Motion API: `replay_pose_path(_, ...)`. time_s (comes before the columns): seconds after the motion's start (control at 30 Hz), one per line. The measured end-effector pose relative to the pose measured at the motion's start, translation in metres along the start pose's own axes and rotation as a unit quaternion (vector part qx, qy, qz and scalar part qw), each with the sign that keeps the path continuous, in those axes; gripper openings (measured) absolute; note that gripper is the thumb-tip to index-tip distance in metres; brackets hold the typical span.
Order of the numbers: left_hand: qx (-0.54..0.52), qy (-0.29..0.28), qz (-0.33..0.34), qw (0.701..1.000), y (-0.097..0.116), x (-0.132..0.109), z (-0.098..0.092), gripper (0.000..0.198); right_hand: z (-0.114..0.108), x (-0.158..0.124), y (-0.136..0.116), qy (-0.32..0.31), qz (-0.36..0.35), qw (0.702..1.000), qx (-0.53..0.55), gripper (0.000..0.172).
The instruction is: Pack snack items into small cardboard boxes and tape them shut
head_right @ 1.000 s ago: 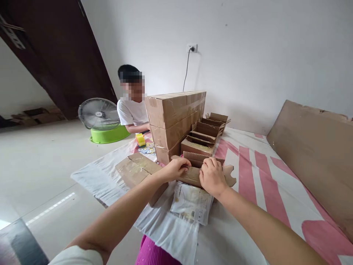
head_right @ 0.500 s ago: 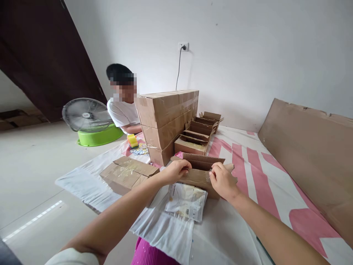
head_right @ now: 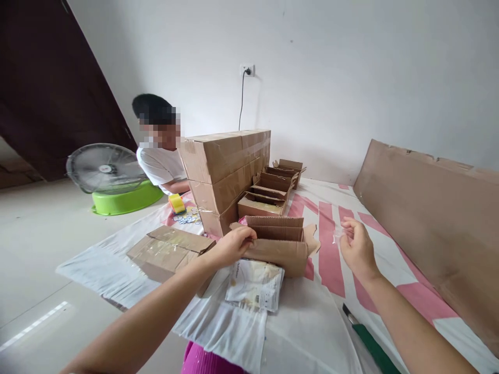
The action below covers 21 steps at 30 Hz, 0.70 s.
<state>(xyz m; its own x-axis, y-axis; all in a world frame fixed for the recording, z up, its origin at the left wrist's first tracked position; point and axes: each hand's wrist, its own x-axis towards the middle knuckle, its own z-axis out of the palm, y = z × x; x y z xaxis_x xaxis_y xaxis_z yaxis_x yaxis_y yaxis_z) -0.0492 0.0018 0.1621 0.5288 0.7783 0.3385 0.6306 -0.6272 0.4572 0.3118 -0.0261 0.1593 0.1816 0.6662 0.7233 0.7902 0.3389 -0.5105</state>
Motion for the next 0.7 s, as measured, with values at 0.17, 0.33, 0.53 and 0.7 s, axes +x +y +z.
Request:
replay_pose_path(0.17, 0.120, -0.103, 0.056, 0.986, 0.040, -0.028, 0.007, 0.007, 0.006, 0.007, -0.023, -0.090, -0.006, 0.996, 0.022, 0.022)
replay_pose_path(0.33, 0.115, -0.046, 0.003, 0.992, 0.051, -0.034, 0.016, 0.022, 0.042, 0.018, -0.040, -0.154, -0.103, 0.983, -0.007, 0.025)
replay_pose_path(0.53, -0.072, -0.037, -0.168, 0.982, 0.049, -0.001, 0.021, 0.016, 0.072, 0.029, -0.037, -0.217, -0.073, 0.972, -0.043, 0.029)
replay_pose_path(0.7, -0.527, -0.021, -0.335, 0.780, 0.043, 0.023, 0.031, 0.026, 0.060, -0.009, -0.055, -0.264, -0.091, 0.959, -0.035, 0.025)
